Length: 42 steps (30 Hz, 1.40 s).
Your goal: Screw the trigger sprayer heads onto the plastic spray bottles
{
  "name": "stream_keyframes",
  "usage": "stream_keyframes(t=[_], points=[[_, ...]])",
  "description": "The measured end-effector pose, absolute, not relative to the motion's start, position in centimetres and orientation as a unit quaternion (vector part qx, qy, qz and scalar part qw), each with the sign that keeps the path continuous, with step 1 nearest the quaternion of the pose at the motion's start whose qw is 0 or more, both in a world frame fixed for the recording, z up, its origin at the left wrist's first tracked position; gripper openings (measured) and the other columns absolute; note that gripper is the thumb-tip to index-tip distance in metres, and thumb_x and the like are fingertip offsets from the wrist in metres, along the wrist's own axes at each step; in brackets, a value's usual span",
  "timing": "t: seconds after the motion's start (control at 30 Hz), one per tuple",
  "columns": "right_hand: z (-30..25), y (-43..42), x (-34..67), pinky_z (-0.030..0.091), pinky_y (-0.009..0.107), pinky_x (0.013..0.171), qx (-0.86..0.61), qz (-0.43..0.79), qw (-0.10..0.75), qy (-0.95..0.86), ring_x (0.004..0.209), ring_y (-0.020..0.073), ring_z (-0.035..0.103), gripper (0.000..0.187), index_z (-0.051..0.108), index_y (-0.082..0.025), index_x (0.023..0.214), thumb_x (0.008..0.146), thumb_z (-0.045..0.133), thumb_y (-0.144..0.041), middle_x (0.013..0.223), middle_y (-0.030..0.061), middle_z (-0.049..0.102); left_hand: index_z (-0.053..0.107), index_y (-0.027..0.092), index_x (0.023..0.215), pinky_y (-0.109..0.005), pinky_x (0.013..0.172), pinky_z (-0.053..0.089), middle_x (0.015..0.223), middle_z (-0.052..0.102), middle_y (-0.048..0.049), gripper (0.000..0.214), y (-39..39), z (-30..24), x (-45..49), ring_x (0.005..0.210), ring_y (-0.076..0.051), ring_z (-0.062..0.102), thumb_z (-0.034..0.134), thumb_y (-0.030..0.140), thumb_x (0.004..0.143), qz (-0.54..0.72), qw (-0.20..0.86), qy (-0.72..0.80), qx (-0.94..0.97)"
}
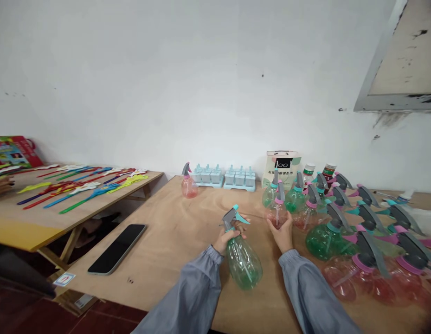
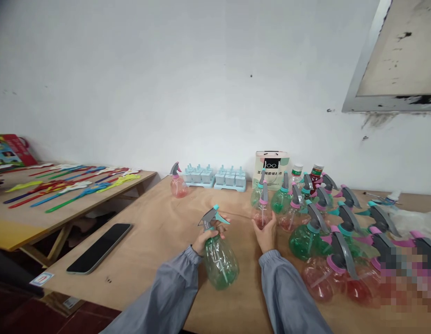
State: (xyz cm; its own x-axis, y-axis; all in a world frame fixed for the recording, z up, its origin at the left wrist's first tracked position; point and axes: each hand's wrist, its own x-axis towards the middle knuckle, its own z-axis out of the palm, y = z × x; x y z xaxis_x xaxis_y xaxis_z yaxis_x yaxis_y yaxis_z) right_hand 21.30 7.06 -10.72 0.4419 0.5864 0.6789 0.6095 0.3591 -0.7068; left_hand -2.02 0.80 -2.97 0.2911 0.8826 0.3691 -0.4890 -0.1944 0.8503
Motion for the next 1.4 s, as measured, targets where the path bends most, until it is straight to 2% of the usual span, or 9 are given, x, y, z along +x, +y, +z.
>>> stream_keyframes(t=[0.17, 0.33, 0.53, 0.67, 0.83, 0.97, 1.1, 1.23, 1.4], points=[[-10.7, 7.1, 21.3, 0.036, 0.052, 0.109, -0.568, -0.013, 0.63, -0.53, 0.131, 0.0361, 0.042, 0.1, 0.029, -0.004, 0.142, 0.074, 0.063, -0.069, 0.138, 0.0281, 0.042, 0.061, 0.019, 0.088, -0.03, 0.062, 0.045, 0.081, 0.067, -0.0031, 0.038, 0.7, -3.3, -2.2, 0.059, -0.015, 0.06, 0.074, 0.036, 0.057, 0.552, 0.631, 0.22, 0.498], [-10.9, 7.2, 21.3, 0.036, 0.052, 0.109, -0.565, -0.013, 0.636, -0.526, 0.131, 0.0356, 0.042, 0.099, 0.029, -0.007, 0.142, 0.073, 0.064, -0.068, 0.138, 0.0265, 0.042, 0.061, 0.018, 0.09, -0.033, 0.07, 0.048, 0.078, 0.068, -0.0025, 0.038, 0.4, -2.7, -2.0, 0.056, -0.012, 0.058, 0.074, 0.034, 0.057, 0.575, 0.595, 0.19, 0.528], [-11.0, 7.2, 21.3, 0.036, 0.052, 0.108, -0.56, -0.007, 0.642, -0.524, 0.131, 0.0355, 0.042, 0.098, 0.029, -0.009, 0.143, 0.073, 0.065, -0.067, 0.14, 0.0256, 0.042, 0.061, 0.019, 0.086, -0.03, 0.062, 0.049, 0.079, 0.068, -0.003, 0.038, 0.0, -2.7, -1.7, 0.059, -0.014, 0.061, 0.076, 0.042, 0.06, 0.592, 0.576, 0.236, 0.511], [-10.8, 7.3, 21.3, 0.036, 0.053, 0.108, -0.564, -0.001, 0.642, -0.519, 0.132, 0.0368, 0.042, 0.101, 0.029, -0.006, 0.142, 0.072, 0.064, -0.07, 0.14, 0.0279, 0.041, 0.065, 0.018, 0.094, -0.036, 0.067, 0.053, 0.092, 0.071, -0.0076, 0.046, 0.0, -2.2, -2.1, 0.062, -0.016, 0.063, 0.072, 0.055, 0.067, 0.578, 0.487, 0.249, 0.605], [-10.7, 7.4, 21.4, 0.036, 0.053, 0.108, -0.573, 0.012, 0.635, -0.517, 0.132, 0.0372, 0.042, 0.107, 0.028, -0.006, 0.143, 0.068, 0.065, -0.073, 0.14, 0.0282, 0.041, 0.067, 0.02, 0.083, -0.039, 0.08, 0.054, 0.091, 0.071, -0.0075, 0.038, 1.1, -0.2, -6.5, 0.082, -0.022, 0.065, 0.07, 0.055, 0.071, 0.589, 0.325, 0.396, 0.625], [-10.8, 7.3, 21.3, 0.036, 0.052, 0.108, -0.574, 0.016, 0.637, -0.514, 0.132, 0.0376, 0.042, 0.108, 0.029, -0.006, 0.143, 0.067, 0.064, -0.075, 0.14, 0.0281, 0.042, 0.067, 0.02, 0.093, -0.036, 0.076, 0.054, 0.081, 0.069, -0.0047, 0.042, 3.5, 1.4, -14.1, 0.079, -0.022, 0.064, 0.072, 0.053, 0.068, 0.598, 0.189, 0.535, 0.566], [-10.8, 7.3, 21.3, 0.036, 0.052, 0.108, -0.571, 0.014, 0.639, -0.515, 0.132, 0.0376, 0.042, 0.107, 0.03, -0.005, 0.142, 0.068, 0.063, -0.075, 0.14, 0.0286, 0.042, 0.063, 0.018, 0.113, -0.038, 0.087, 0.052, 0.1, 0.069, -0.0067, 0.052, 6.2, 1.9, -20.8, 0.091, -0.023, 0.064, 0.067, 0.05, 0.072, 0.604, 0.07, 0.564, 0.559], [-10.6, 7.4, 21.3, 0.037, 0.052, 0.107, -0.579, 0.019, 0.638, -0.508, 0.13, 0.0379, 0.044, 0.108, 0.03, -0.005, 0.142, 0.067, 0.063, -0.076, 0.138, 0.0291, 0.044, 0.061, 0.02, 0.12, -0.04, 0.094, 0.05, 0.109, 0.068, -0.0076, 0.059, 7.9, 1.1, -24.2, 0.1, -0.024, 0.063, 0.069, 0.051, 0.07, 0.599, 0.056, 0.555, 0.575], [-10.6, 7.4, 21.4, 0.037, 0.052, 0.107, -0.581, 0.032, 0.636, -0.506, 0.131, 0.0385, 0.043, 0.112, 0.03, -0.005, 0.142, 0.064, 0.066, -0.077, 0.14, 0.0293, 0.043, 0.061, 0.017, 0.114, -0.041, 0.093, 0.051, 0.109, 0.066, -0.0094, 0.059, 8.9, -0.1, -25.3, 0.097, -0.024, 0.064, 0.071, 0.054, 0.068, 0.578, 0.087, 0.546, 0.601]])
